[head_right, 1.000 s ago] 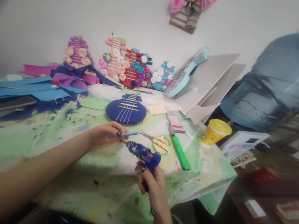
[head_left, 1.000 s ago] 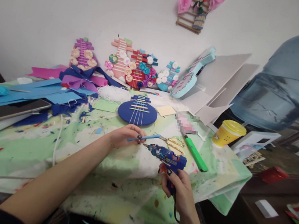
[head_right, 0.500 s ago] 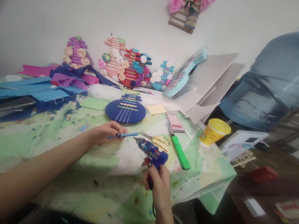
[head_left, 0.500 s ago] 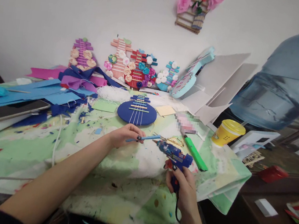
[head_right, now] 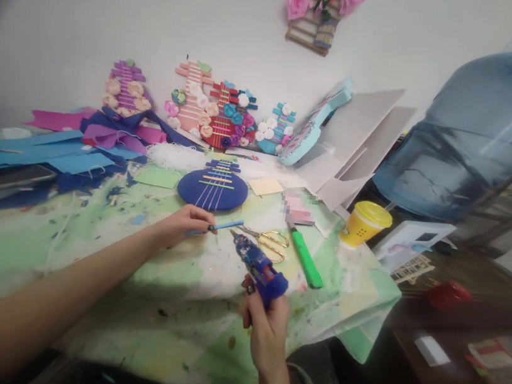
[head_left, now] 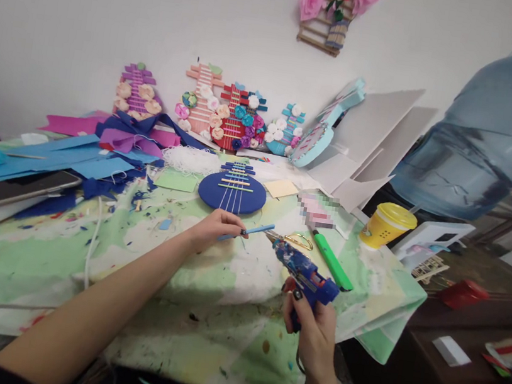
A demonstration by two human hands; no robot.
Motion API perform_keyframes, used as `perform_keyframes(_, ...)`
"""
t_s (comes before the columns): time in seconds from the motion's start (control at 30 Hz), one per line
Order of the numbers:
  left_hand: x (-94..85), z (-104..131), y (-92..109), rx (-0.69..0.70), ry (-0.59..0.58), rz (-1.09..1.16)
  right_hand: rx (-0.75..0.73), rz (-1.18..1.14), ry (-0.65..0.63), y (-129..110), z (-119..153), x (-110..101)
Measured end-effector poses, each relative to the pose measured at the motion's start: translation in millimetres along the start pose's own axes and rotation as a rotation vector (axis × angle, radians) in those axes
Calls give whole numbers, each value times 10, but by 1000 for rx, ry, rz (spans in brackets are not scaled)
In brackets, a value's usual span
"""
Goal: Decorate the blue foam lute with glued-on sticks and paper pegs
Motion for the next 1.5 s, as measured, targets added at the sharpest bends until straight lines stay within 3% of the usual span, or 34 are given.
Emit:
perform_keyframes(0.17, -51, -3, -45, -28, 50, -57, 20, 134, 15, 73, -13, 94)
perform_keyframes(1.07, 40, 1, 76, 46, -36, -73, 44, 351, 68, 84, -70, 102)
perform_keyframes(1.5, 56, 1, 83, 55, -62, -100, 57, 349, 79, 125, -67, 74)
Point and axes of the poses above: each hand's wrist, its own z-axis away from the middle knuckle, its own x-axis out of the palm, y = z × x, the point moved 10 cm from there along -z, towards the middle knuckle, and after that the axes turned 7 degrees about x, right-handed, at the moved point
